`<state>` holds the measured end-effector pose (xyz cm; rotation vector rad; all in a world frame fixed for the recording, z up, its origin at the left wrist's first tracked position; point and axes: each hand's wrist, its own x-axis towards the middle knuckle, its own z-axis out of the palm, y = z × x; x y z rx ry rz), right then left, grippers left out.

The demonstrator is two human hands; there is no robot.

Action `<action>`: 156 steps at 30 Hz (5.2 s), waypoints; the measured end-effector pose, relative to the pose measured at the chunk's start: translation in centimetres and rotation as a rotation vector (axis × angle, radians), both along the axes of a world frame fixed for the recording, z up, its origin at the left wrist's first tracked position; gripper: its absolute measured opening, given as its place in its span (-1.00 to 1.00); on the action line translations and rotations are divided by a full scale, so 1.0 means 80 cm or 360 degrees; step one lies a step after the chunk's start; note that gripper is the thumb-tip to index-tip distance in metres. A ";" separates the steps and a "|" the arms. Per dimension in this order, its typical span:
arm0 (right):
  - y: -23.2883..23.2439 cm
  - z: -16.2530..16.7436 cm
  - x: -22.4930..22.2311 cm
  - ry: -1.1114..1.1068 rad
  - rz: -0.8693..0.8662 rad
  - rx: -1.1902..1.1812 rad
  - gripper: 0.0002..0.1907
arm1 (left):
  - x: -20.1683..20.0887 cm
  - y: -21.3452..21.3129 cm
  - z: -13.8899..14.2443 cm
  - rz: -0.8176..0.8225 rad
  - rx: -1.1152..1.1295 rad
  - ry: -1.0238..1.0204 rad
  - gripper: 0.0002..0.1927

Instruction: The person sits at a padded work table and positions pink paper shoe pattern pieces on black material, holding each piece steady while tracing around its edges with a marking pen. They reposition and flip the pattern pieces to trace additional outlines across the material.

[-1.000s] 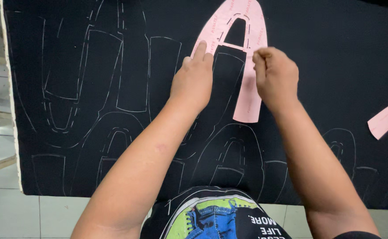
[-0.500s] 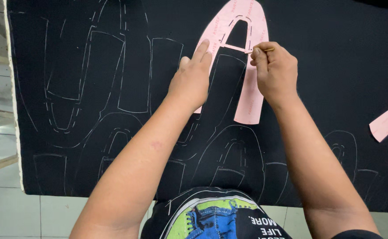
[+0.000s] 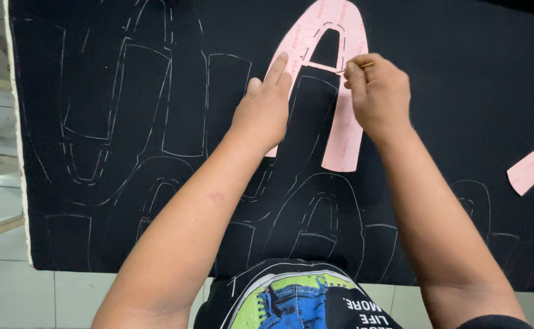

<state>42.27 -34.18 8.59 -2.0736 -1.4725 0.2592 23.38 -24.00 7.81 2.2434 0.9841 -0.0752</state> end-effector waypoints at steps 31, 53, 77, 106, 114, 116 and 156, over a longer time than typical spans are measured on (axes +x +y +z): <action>0.089 0.033 -0.001 0.0005 0.0273 0.0125 -0.91 | 0.002 0.000 -0.004 -0.0059 0.0018 -0.0027 -0.57; 0.046 0.018 -0.019 0.0470 0.0154 -0.0126 -0.86 | -0.007 0.007 -0.013 -0.0062 0.0028 -0.0203 -0.60; 0.042 0.013 -0.034 0.0142 0.0300 0.0066 -0.92 | -0.008 0.013 0.002 -0.0110 -0.0094 -0.0084 -0.56; -0.065 0.034 -0.132 0.0383 0.0529 -0.0382 -0.87 | -0.007 0.031 0.003 -0.0408 -0.0087 0.0192 -0.13; -0.073 0.029 -0.134 0.0405 0.0503 -0.0362 -0.86 | -0.005 0.030 -0.002 -0.0415 -0.0061 0.0194 -0.11; -0.074 0.029 -0.135 0.0404 0.0494 -0.0396 -0.87 | -0.006 0.030 -0.002 -0.0420 -0.0071 0.0190 -0.10; 0.016 0.042 -0.040 0.0337 0.0021 0.0042 -0.86 | 0.005 0.020 0.022 -0.0582 0.0413 0.0365 -0.19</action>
